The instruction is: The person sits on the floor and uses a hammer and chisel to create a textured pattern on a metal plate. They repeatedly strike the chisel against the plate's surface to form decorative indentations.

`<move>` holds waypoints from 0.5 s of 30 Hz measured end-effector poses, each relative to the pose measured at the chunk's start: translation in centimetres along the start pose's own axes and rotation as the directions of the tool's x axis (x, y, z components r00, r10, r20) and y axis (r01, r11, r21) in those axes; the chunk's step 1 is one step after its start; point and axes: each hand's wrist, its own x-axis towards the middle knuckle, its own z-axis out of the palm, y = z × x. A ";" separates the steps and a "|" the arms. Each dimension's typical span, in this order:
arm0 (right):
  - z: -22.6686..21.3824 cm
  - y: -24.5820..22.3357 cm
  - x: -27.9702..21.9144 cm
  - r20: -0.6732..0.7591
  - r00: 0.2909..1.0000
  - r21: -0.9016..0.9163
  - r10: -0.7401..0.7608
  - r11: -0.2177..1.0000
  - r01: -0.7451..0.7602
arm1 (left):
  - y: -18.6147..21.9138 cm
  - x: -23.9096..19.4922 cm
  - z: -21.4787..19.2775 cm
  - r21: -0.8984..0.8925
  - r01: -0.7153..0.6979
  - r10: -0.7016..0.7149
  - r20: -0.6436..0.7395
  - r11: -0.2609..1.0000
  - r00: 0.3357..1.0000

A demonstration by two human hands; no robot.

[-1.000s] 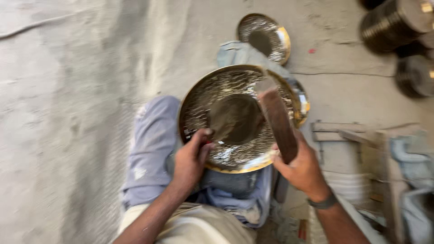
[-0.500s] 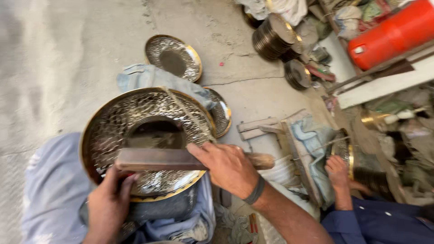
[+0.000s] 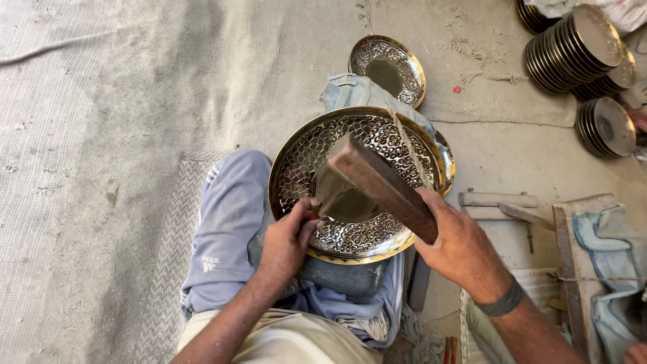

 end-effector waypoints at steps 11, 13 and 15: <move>-0.6 -0.3 -1.0 0.004 1.000 -0.044 -0.006 0.999 0.006 | 0.1 -0.2 -0.1 -0.029 -0.029 0.030 0.022 0.999 0.999; -0.4 -0.3 -1.0 0.081 0.997 -0.251 -0.020 0.967 0.040 | 0.4 -0.1 -0.3 0.023 0.005 -0.006 0.033 1.000 0.999; -0.3 -0.4 -0.9 -0.130 0.989 0.038 -0.066 0.997 0.072 | 0.7 0.3 -0.2 0.039 -0.026 0.026 0.000 0.999 1.000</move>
